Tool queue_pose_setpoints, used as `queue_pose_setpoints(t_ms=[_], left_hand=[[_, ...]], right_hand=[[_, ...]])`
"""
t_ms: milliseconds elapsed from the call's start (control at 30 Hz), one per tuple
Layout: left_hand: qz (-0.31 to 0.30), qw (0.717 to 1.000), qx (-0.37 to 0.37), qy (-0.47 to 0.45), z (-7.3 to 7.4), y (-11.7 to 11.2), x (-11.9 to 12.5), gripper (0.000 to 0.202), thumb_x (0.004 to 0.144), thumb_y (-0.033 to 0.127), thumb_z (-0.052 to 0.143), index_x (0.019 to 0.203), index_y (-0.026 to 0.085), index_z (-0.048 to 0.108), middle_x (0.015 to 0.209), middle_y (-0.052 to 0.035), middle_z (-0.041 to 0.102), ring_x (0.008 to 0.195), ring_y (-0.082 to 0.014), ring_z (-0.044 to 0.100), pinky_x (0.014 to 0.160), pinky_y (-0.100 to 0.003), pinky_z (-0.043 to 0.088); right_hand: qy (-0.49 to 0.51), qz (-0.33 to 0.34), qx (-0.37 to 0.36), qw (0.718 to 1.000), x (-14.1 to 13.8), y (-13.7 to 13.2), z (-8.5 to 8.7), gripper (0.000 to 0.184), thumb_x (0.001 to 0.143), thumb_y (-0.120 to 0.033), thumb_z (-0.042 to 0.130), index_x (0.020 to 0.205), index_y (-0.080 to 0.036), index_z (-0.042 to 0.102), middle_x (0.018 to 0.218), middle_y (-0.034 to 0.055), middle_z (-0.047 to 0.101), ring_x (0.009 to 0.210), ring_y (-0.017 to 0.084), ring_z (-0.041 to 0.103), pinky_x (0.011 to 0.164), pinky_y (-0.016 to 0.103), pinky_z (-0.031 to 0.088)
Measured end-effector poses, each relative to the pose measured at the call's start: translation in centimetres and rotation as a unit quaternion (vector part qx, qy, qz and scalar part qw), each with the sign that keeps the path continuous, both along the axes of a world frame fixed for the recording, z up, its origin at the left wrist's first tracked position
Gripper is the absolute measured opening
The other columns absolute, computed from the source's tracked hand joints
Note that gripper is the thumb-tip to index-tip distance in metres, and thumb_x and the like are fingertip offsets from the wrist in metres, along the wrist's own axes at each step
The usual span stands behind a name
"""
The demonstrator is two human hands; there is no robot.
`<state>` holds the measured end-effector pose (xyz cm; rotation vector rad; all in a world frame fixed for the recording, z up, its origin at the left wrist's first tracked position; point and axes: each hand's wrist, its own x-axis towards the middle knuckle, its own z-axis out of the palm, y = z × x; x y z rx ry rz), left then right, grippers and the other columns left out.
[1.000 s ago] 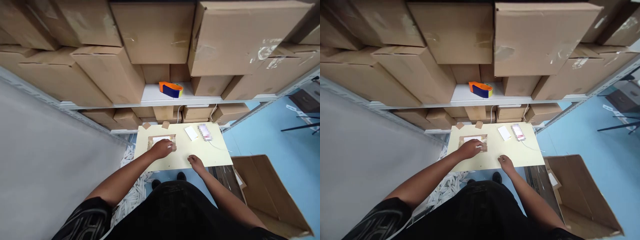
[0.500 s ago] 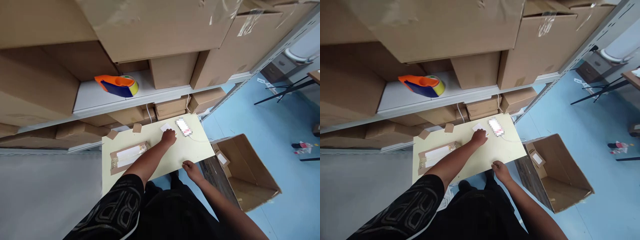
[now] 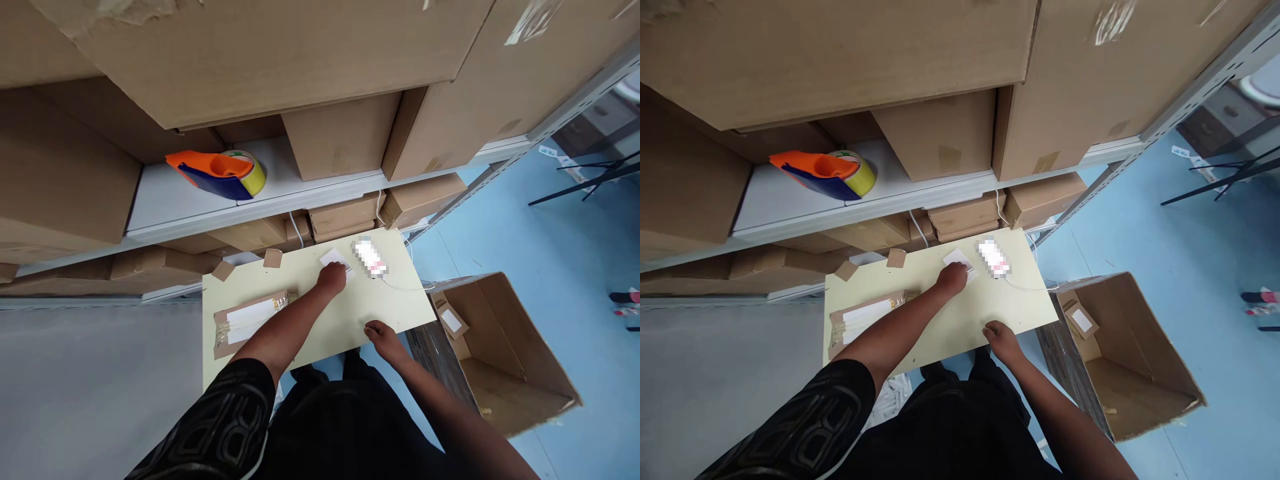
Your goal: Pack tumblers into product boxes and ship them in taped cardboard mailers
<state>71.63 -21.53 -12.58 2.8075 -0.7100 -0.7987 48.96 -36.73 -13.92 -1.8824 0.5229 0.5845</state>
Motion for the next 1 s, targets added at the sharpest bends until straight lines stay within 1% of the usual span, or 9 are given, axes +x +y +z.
queue_pose_setpoints(t_ms=[133, 200, 300, 400, 500, 633, 733, 833, 1000], left_hand=[[0.040, 0.999, -0.016, 0.016, 0.3, 0.3, 0.7, 0.025, 0.095, 0.032, 0.055, 0.102, 0.019, 0.074, 0.112, -0.0117, 0.071, 0.110, -0.0273, 0.062, 0.084, -0.034, 0.050], [0.053, 0.998, -0.028, 0.027, 0.8, 0.6, 1.1, 0.024, 0.095, 0.038, 0.057, 0.097, 0.021, 0.074, 0.107, -0.0084, 0.073, 0.102, -0.0242, 0.065, 0.077, -0.031, 0.049], [0.079, 0.994, -0.060, 0.035, 2.2, 1.7, 2.3, 0.033, 0.098, 0.045, 0.050, 0.091, 0.022, 0.073, 0.095, -0.0049, 0.075, 0.085, -0.0200, 0.066, 0.068, -0.029, 0.045], [0.134, 0.986, -0.101, 0.006, 3.7, 3.2, 4.2, 0.033, 0.098, 0.043, 0.050, 0.085, 0.022, 0.072, 0.089, -0.0048, 0.075, 0.081, -0.0201, 0.065, 0.066, -0.029, 0.042], [0.194, 0.975, -0.106, -0.028, 4.5, 4.8, 6.1, 0.029, 0.095, 0.042, 0.054, 0.084, 0.022, 0.072, 0.086, -0.0042, 0.075, 0.081, -0.0200, 0.065, 0.067, -0.028, 0.041], [0.249, 0.963, -0.096, -0.032, 4.2, 6.1, 7.0, 0.028, 0.094, 0.044, 0.054, 0.085, 0.023, 0.072, 0.086, -0.0033, 0.075, 0.080, -0.0197, 0.066, 0.067, -0.028, 0.041], [0.274, 0.958, -0.076, -0.034, 3.7, 6.7, 6.8, 0.029, 0.094, 0.045, 0.054, 0.086, 0.023, 0.072, 0.088, -0.0047, 0.076, 0.083, -0.0213, 0.067, 0.070, -0.028, 0.044], [0.290, 0.954, -0.057, -0.044, 3.5, 7.5, 6.7, 0.032, 0.096, 0.046, 0.051, 0.088, 0.023, 0.072, 0.092, -0.0064, 0.076, 0.088, -0.0225, 0.068, 0.075, -0.029, 0.046], [0.297, 0.953, -0.033, -0.044, 3.0, 8.5, 6.8, 0.033, 0.097, 0.044, 0.051, 0.092, 0.023, 0.074, 0.097, -0.0088, 0.077, 0.097, -0.0245, 0.070, 0.082, -0.031, 0.050]], right_hand=[[-0.008, 0.008, -0.003, 1.000, 1.2, 0.2, -0.1, 0.037, 0.087, -0.050, 0.053, 0.099, -0.022, 0.074, 0.096, 0.0061, 0.075, 0.090, 0.024, 0.068, 0.081, 0.034, 0.049], [-0.007, 0.015, -0.012, 1.000, 1.9, 0.2, 0.1, 0.037, 0.088, -0.049, 0.053, 0.100, -0.022, 0.074, 0.095, 0.0061, 0.075, 0.088, 0.024, 0.068, 0.080, 0.034, 0.049], [-0.029, 0.038, -0.048, 0.998, 3.8, 0.3, 0.7, 0.034, 0.091, -0.047, 0.053, 0.102, -0.022, 0.074, 0.095, 0.0067, 0.073, 0.087, 0.024, 0.068, 0.079, 0.035, 0.050], [-0.100, 0.074, -0.117, 0.985, 7.2, 0.8, 1.5, 0.031, 0.094, -0.039, 0.054, 0.107, -0.020, 0.074, 0.102, 0.0088, 0.071, 0.092, 0.024, 0.066, 0.084, 0.035, 0.051], [-0.184, 0.114, -0.182, 0.959, 11.9, 2.1, 2.0, 0.034, 0.096, -0.033, 0.053, 0.121, -0.018, 0.070, 0.119, 0.0118, 0.067, 0.109, 0.025, 0.062, 0.096, 0.037, 0.049], [-0.208, 0.185, -0.251, 0.927, 18.1, 4.6, 1.8, 0.042, 0.096, -0.029, 0.051, 0.135, -0.015, 0.061, 0.133, 0.0154, 0.060, 0.120, 0.029, 0.052, 0.100, 0.040, 0.046], [-0.170, 0.213, -0.279, 0.921, 21.2, 6.0, 1.0, 0.049, 0.095, -0.025, 0.049, 0.142, -0.014, 0.055, 0.133, 0.0170, 0.056, 0.119, 0.031, 0.049, 0.099, 0.041, 0.045], [-0.129, 0.215, -0.290, 0.924, 22.8, 6.7, 0.0, 0.058, 0.092, -0.021, 0.049, 0.149, -0.013, 0.047, 0.132, 0.0172, 0.054, 0.119, 0.032, 0.047, 0.099, 0.042, 0.043], [-0.111, 0.202, -0.286, 0.930, 23.6, 6.6, -1.4, 0.070, 0.089, -0.027, 0.053, 0.156, -0.015, 0.036, 0.135, 0.0178, 0.049, 0.118, 0.034, 0.045, 0.096, 0.043, 0.044]])
